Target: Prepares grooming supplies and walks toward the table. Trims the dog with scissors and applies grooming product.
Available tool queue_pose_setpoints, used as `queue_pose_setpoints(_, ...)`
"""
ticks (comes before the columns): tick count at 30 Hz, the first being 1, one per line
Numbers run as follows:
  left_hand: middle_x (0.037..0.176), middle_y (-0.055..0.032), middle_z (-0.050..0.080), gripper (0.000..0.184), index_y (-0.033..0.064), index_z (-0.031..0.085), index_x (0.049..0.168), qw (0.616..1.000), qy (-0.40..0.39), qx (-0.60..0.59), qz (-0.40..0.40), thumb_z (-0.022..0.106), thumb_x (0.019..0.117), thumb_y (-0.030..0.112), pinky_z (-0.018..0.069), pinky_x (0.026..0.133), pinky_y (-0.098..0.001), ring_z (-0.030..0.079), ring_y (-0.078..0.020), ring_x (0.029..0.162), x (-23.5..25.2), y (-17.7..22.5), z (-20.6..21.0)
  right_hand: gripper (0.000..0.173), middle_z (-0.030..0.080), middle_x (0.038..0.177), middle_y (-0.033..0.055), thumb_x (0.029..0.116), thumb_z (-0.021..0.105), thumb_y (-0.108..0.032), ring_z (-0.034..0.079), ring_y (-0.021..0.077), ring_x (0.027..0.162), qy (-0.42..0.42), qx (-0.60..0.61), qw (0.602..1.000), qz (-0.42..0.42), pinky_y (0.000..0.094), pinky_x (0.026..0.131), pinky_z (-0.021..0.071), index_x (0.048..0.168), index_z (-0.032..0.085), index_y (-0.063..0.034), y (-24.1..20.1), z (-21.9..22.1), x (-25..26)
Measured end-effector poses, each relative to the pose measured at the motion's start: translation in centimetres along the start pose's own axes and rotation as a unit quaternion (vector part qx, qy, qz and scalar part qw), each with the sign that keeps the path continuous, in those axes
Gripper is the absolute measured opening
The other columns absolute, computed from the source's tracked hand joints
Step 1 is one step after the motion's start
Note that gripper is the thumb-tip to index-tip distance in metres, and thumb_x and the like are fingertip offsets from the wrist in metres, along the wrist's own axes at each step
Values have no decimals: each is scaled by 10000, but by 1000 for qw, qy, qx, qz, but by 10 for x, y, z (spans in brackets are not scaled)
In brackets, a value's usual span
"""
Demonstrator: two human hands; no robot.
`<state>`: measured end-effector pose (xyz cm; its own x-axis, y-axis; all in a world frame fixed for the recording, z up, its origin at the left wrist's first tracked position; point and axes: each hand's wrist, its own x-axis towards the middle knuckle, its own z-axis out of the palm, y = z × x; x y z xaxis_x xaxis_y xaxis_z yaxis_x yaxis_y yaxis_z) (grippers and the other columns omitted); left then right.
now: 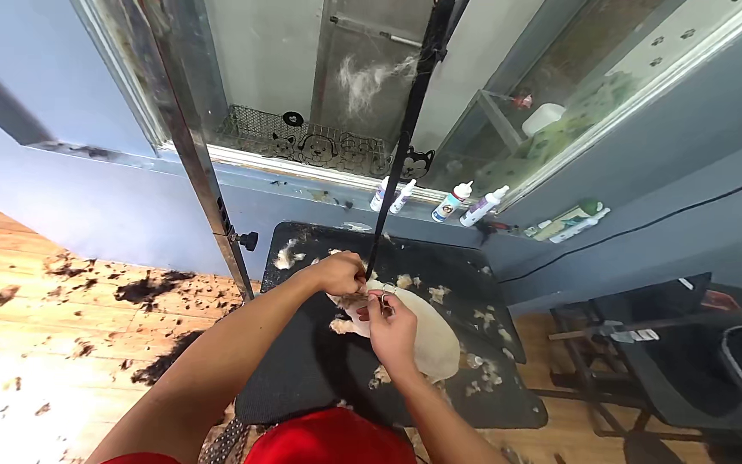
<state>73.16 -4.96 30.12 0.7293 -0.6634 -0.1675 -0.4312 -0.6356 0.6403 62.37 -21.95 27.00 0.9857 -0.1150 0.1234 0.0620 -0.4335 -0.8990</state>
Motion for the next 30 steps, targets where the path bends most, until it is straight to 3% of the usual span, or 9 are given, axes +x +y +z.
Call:
queue_pose_setpoints(3, 1031, -80, 708, 198, 92, 777, 947, 1000, 2, 7, 9, 654, 962, 246, 488, 967, -482, 631, -250, 1062, -2, 0, 1, 143, 758, 826, 151, 1032, 597, -76, 758, 255, 665, 2, 159, 974, 160, 409, 656, 675, 1042, 689, 32, -14, -2, 10)
queue_pose_setpoints(6, 1033, -79, 710, 209, 95, 777, 933, 1000, 1, 11, 8, 658, 966, 264, 482, 974, -482, 628, -253, 1072, -3, 1, 0, 154, 747, 833, 199, 1037, 585, -50, 749, 285, 666, 8, 226, 958, 176, 416, 652, 661, 1062, 681, 68, -14, -7, 10)
queue_pose_setpoints(9, 1017, -67, 714, 203, 102, 778, 933, 1000, 2, 16, 4, 651, 970, 255, 480, 978, -474, 630, -243, 1064, -5, -1, -3, 160, 762, 832, 139, 1019, 588, -62, 761, 251, 704, -30, 174, 984, -14, 404, 689, 676, 1083, 710, 19, 4, -14, -4)
queue_pose_setpoints(12, 969, -61, 711, 194, 102, 776, 921, 1000, 12, 5, -1, 662, 969, 251, 497, 943, -461, 642, -227, 1010, -9, -10, -2, 167, 762, 839, 47, 1012, 586, -102, 748, 168, 712, -50, 99, 969, -220, 339, 649, 664, 1077, 722, -31, 11, -25, -5)
queue_pose_setpoints(16, 981, -60, 717, 199, 107, 783, 932, 1000, 16, -17, -17, 666, 979, 261, 495, 951, -455, 643, -217, 1016, -11, -9, -4, 165, 749, 894, 11, 1003, 605, -139, 731, 98, 772, -50, 13, 947, -317, 293, 681, 653, 1060, 736, -56, 13, -32, 0)
queue_pose_setpoints(20, 959, -47, 717, 196, 116, 780, 919, 1000, 18, -11, -17, 665, 974, 265, 503, 922, -466, 647, -213, 988, -9, -3, -1, 198, 744, 975, 61, 979, 606, -121, 727, 138, 883, -97, -134, 883, -440, 309, 780, 631, 1111, 746, -72, 20, -25, -1)
queue_pose_setpoints(23, 943, -37, 719, 196, 126, 779, 913, 1000, 18, -2, -15, 667, 973, 275, 509, 908, -464, 653, -201, 963, -8, -1, 2, 209, 744, 958, 51, 978, 589, -118, 726, 129, 857, -104, -128, 895, -414, 294, 764, 628, 1100, 750, -66, 24, -14, -9)
queue_pose_setpoints(26, 947, -36, 718, 194, 127, 779, 921, 999, 20, -18, -26, 661, 980, 269, 506, 914, -458, 651, -198, 970, -10, -4, 3, 154, 765, 873, 62, 1011, 609, -94, 750, 168, 755, -95, 97, 959, -250, 354, 691, 665, 1073, 737, -35, 12, -17, -9)
queue_pose_setpoints(30, 907, -39, 715, 179, 118, 780, 911, 998, 30, -46, -21, 684, 971, 256, 517, 881, -444, 655, -187, 927, -13, -9, 4, 179, 737, 922, 36, 994, 596, -131, 715, 110, 817, -80, -39, 922, -376, 299, 735, 633, 1070, 741, -59, 19, -28, -2)
